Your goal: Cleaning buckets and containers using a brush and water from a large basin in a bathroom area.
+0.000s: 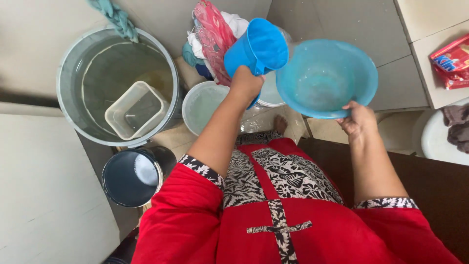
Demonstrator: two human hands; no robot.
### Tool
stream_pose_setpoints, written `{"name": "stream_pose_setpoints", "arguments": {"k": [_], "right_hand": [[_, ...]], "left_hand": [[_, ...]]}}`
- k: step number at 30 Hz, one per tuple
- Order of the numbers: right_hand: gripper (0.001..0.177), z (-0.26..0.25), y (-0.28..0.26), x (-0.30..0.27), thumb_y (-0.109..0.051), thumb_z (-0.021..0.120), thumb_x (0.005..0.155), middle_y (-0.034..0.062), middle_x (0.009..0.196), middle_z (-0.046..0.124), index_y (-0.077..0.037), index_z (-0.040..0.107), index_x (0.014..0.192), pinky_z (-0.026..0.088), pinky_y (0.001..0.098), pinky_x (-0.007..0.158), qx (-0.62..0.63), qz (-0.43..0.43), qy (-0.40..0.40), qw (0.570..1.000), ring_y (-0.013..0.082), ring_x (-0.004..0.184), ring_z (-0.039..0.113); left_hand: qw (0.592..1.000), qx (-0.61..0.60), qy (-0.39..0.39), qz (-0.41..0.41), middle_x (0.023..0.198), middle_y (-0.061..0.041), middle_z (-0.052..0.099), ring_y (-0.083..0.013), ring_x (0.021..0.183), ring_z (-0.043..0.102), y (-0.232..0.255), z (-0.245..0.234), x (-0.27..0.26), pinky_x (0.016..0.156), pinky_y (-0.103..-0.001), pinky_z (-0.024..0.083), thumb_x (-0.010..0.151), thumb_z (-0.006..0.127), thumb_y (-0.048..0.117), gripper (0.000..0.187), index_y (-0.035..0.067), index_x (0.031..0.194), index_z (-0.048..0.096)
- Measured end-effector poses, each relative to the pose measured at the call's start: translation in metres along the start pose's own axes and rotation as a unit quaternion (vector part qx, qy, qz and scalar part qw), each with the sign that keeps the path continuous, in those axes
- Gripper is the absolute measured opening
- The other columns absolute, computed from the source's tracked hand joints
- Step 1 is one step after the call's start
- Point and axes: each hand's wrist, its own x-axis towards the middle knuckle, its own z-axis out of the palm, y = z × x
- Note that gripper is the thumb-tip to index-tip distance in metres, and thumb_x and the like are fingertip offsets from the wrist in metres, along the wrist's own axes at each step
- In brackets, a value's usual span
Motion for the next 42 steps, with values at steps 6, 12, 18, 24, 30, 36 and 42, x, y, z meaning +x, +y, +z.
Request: {"name": "stream_pose_setpoints", "arguments": {"k": [6, 12, 18, 24, 30, 36, 42], "right_hand": [[0.034, -0.009, 0.046, 0.030, 0.002, 0.056, 0.086, 0.0195, 0.097, 0.062, 0.009, 0.047, 0.118, 0.062, 0.0405, 0.049, 0.057, -0.037, 0.072, 0.995, 0.0328, 0.067, 0.066], [0.037, 0.005, 0.038, 0.006, 0.003, 0.057, 0.086, 0.0200, 0.101, 0.064, 0.004, 0.051, 0.122, 0.057, 0.0450, 0.049, -0.001, -0.097, 0.104, 0.990, 0.0324, 0.070, 0.067], [0.045, 0.049, -0.013, -0.050, 0.004, 0.054, 0.087, 0.0218, 0.108, 0.067, 0.004, 0.050, 0.132, 0.064, 0.0488, 0.057, -0.054, -0.169, 0.122, 0.977, 0.0367, 0.083, 0.072], [0.063, 0.061, -0.031, -0.040, 0.007, 0.059, 0.089, 0.0180, 0.125, 0.074, -0.001, 0.051, 0.151, 0.058, 0.0439, 0.098, -0.218, -0.349, 0.136, 0.901, 0.0285, 0.110, 0.074], [0.091, 0.093, -0.064, -0.072, 0.003, 0.062, 0.090, 0.0222, 0.133, 0.069, -0.021, 0.023, 0.168, 0.055, 0.0436, 0.102, -0.390, -0.365, 0.191, 0.824, 0.0353, 0.114, 0.071], [0.103, 0.107, -0.067, -0.074, 0.000, 0.075, 0.084, 0.0339, 0.141, 0.055, -0.028, 0.022, 0.168, 0.058, 0.0482, 0.091, -0.497, -0.475, 0.211, 0.694, 0.0470, 0.106, 0.069], [0.100, 0.112, -0.090, -0.095, 0.001, 0.075, 0.082, 0.0396, 0.145, 0.049, -0.027, 0.028, 0.165, 0.060, 0.0469, 0.083, -0.499, -0.496, 0.214, 0.677, 0.0463, 0.099, 0.071]], "left_hand": [[0.989, 0.141, -0.012, -0.042, 0.098, -0.035, 0.070, -0.0488, 0.096, 0.068, -0.041, 0.037, 0.011, 0.084, -0.051, 0.055, 0.083, 0.071, 0.015, 0.023, -0.006, 0.091, 0.075], [0.973, 0.202, -0.009, -0.109, 0.111, -0.029, 0.070, -0.0450, 0.106, 0.067, -0.022, 0.035, -0.009, 0.091, -0.052, 0.054, 0.085, 0.063, 0.008, 0.020, -0.003, 0.098, 0.074], [0.961, 0.255, -0.005, -0.103, 0.115, -0.029, 0.069, -0.0418, 0.109, 0.068, -0.016, 0.036, -0.012, 0.091, -0.048, 0.055, 0.087, 0.064, 0.005, 0.034, -0.006, 0.119, 0.055], [0.950, 0.309, 0.051, -0.014, 0.114, -0.030, 0.065, -0.0443, 0.099, 0.070, -0.020, 0.048, -0.006, 0.081, -0.049, 0.058, 0.095, 0.055, 0.005, 0.028, -0.005, 0.121, 0.051], [0.913, 0.386, 0.086, 0.099, 0.106, -0.027, 0.064, -0.0362, 0.086, 0.074, -0.013, 0.049, 0.002, 0.068, -0.041, 0.061, 0.093, 0.056, 0.006, 0.046, -0.011, 0.133, 0.044], [0.800, 0.528, 0.180, 0.224, 0.096, -0.013, 0.058, -0.0239, 0.076, 0.070, -0.003, 0.036, 0.004, 0.058, -0.033, 0.059, 0.091, 0.064, 0.010, 0.043, -0.003, 0.130, 0.050], [0.797, 0.543, 0.166, 0.205, 0.098, -0.015, 0.058, -0.0267, 0.076, 0.070, 0.010, 0.019, 0.016, 0.060, -0.035, 0.060, 0.092, 0.066, 0.008, 0.039, -0.003, 0.127, 0.054]]}}
